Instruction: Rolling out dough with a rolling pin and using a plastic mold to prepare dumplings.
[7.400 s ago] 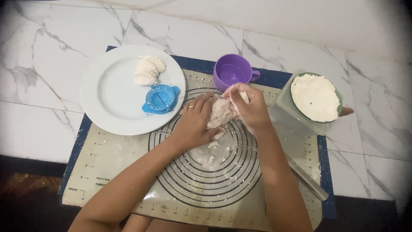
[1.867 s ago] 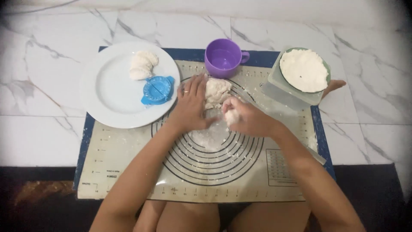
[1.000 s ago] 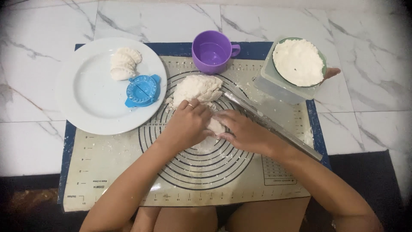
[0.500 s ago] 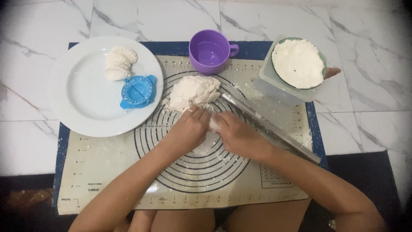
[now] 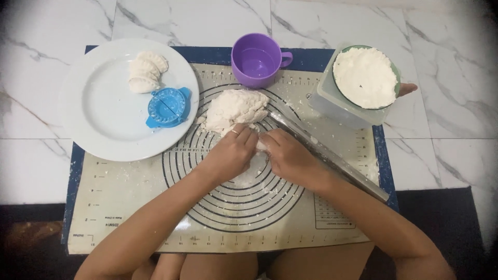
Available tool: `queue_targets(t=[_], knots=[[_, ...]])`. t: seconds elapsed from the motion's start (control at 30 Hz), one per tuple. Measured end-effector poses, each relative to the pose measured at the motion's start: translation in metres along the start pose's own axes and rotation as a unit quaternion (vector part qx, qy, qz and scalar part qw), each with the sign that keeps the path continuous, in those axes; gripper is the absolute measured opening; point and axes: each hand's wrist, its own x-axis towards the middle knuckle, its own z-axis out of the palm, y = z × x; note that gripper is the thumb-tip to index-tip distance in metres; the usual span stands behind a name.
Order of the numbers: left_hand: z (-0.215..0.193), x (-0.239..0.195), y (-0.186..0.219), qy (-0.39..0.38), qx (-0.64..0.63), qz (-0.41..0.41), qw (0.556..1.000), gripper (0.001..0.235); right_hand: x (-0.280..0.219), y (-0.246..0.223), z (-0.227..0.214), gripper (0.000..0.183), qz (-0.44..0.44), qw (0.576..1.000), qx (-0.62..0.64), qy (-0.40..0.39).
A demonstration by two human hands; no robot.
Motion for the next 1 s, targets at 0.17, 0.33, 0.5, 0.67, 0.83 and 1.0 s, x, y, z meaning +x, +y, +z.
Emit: queue_targets(t=[0.17,0.33,0.5,0.67,0.83,1.0], knots=[[0.001,0.002,0.000,0.011,-0.009,-0.003,1.000,0.014,-0.003,0.002,0.007,0.020,0.020,1.000,-0.002,0.013],[0.009,-0.002,-0.001,0.005,-0.005,-0.003,1.000,0.014,-0.005,0.004,0.013,0.020,0.029,0.999,0.010,0.019],[0.022,-0.005,-0.001,0.016,-0.020,-0.034,0.999,0.013,-0.006,0.008,0.019,0.020,0.024,0.999,-0.017,0.033],[0.013,-0.003,0.000,0.020,-0.037,-0.042,0.998,0.012,-0.011,0.012,0.028,0.020,0.030,0.999,-0.022,0.039],[0.005,-0.004,0.002,0.005,-0.038,-0.085,0.996,0.014,-0.015,0.012,0.020,0.021,0.038,0.999,-0.006,0.033],[-0.025,-0.001,0.009,-0.123,-0.086,-0.165,0.975,0.047,-0.021,0.011,-0.017,0.047,-0.016,0.985,0.172,-0.025]])
